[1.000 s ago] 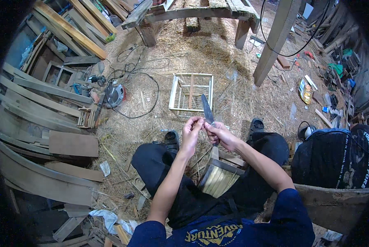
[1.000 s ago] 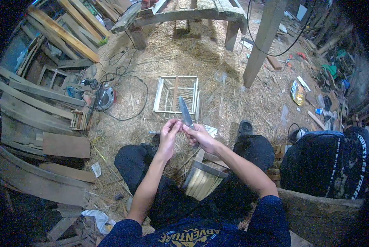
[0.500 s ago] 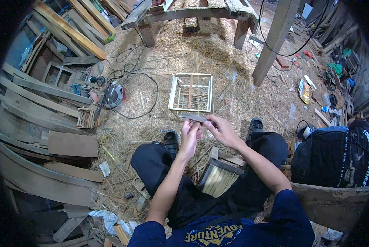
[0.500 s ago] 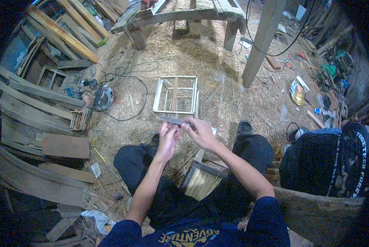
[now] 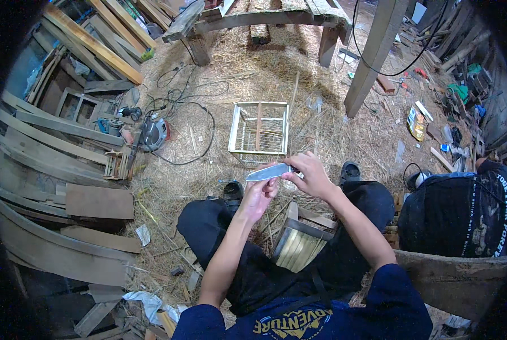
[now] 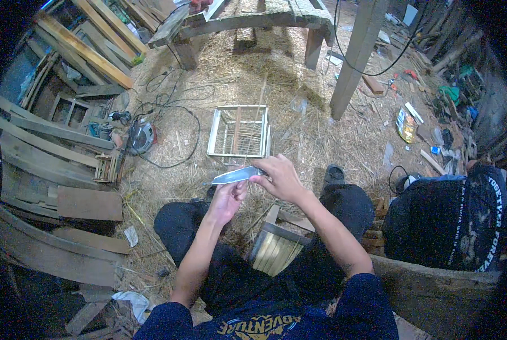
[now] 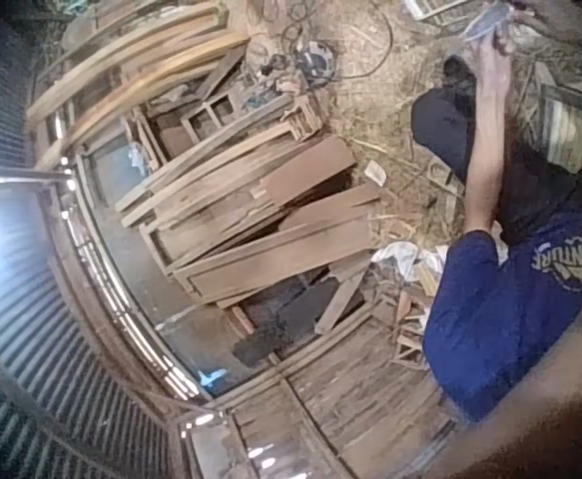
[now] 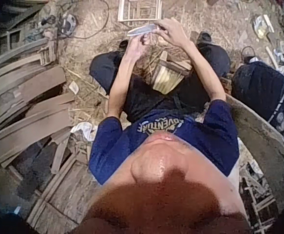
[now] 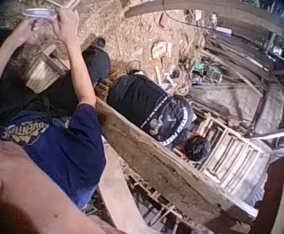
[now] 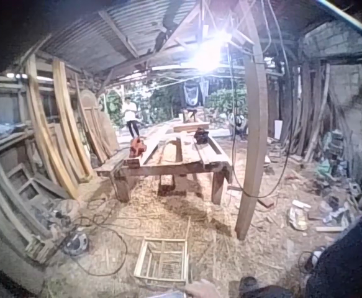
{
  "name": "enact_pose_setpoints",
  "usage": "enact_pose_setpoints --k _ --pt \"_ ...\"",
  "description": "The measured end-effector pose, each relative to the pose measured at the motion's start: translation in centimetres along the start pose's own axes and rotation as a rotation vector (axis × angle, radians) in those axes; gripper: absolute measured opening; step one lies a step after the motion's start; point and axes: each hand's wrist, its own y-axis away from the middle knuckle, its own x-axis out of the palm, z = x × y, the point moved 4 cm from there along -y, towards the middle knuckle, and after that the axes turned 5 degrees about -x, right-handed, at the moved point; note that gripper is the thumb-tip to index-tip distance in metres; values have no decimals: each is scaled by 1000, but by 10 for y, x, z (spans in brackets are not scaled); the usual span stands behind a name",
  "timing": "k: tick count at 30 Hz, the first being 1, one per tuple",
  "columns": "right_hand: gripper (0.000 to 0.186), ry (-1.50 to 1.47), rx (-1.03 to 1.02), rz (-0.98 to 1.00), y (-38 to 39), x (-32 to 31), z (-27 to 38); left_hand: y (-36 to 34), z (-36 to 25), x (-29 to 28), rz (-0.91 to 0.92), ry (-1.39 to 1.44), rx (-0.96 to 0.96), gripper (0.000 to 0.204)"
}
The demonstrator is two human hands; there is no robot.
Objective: The person uses a knife to scrape and sharpen the end of a thin wood strip while sitting in a woodworking area.
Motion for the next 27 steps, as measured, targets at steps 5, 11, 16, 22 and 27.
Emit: enact_pose_setpoints --k 5,11,16,22,27 --pt "39 34 -19 3 2 -4 -4 2 -2 6 27 -51 -17 32" --pt "35 127 -24 -56 2 -16 -14 1 -1 5 26 -53 -6 28" --pt "35 282 135 -150 4 -31 -39 -3 0 -1 -34 -69 8 26" --pt "33 264 56 -53 11 -10 -19 -1 13 -1 -44 -152 -38 23" --pt "33 353 61 -54 -1 -35 -35 3 3 16 -58 -209 -18 25"
